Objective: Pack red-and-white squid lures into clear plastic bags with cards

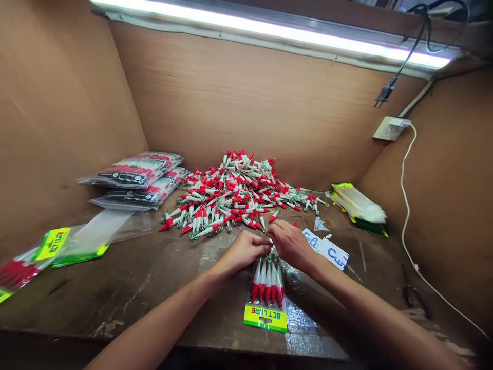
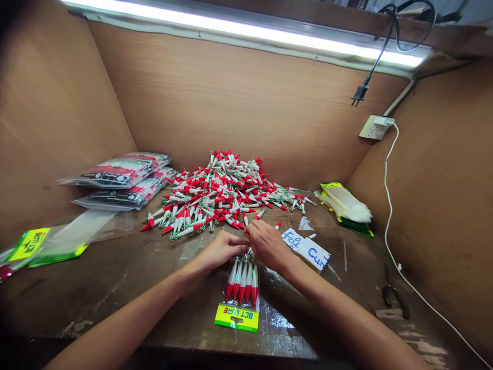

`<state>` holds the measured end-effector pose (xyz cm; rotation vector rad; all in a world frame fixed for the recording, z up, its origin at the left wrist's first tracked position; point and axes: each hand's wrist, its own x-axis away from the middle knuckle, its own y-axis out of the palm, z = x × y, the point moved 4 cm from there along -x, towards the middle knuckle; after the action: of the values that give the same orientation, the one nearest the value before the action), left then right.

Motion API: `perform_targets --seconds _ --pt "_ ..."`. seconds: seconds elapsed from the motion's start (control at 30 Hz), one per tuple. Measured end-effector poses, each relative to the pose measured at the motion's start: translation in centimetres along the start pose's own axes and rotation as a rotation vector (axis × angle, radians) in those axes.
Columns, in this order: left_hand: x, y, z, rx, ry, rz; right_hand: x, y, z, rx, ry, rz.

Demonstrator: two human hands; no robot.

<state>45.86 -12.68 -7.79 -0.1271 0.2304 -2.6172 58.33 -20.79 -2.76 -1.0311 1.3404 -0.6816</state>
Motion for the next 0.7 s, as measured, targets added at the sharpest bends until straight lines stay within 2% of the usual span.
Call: perform_targets --seconds 0.27,0.43,0.6,0.7 --pt "-0.1 0.3 0.6 0.076 -0.051 -0.016 1.9 0.0 0.1 -0.157 0.242 0.207" --pt "-0.1 1.3 0.7 0.093 -0.083 -0.051 3.9 -0.7 0.2 -0.277 0.394 0.267" --pt "0.2 1.8 0.7 0.1 -0.112 -0.077 4.9 -0.9 -0.2 -0.308 0.432 0.265" --pt "0.3 1.9 0.5 0.116 -0.131 -0.083 5.2 -0.6 -0.5 -0.249 0.422 0.303"
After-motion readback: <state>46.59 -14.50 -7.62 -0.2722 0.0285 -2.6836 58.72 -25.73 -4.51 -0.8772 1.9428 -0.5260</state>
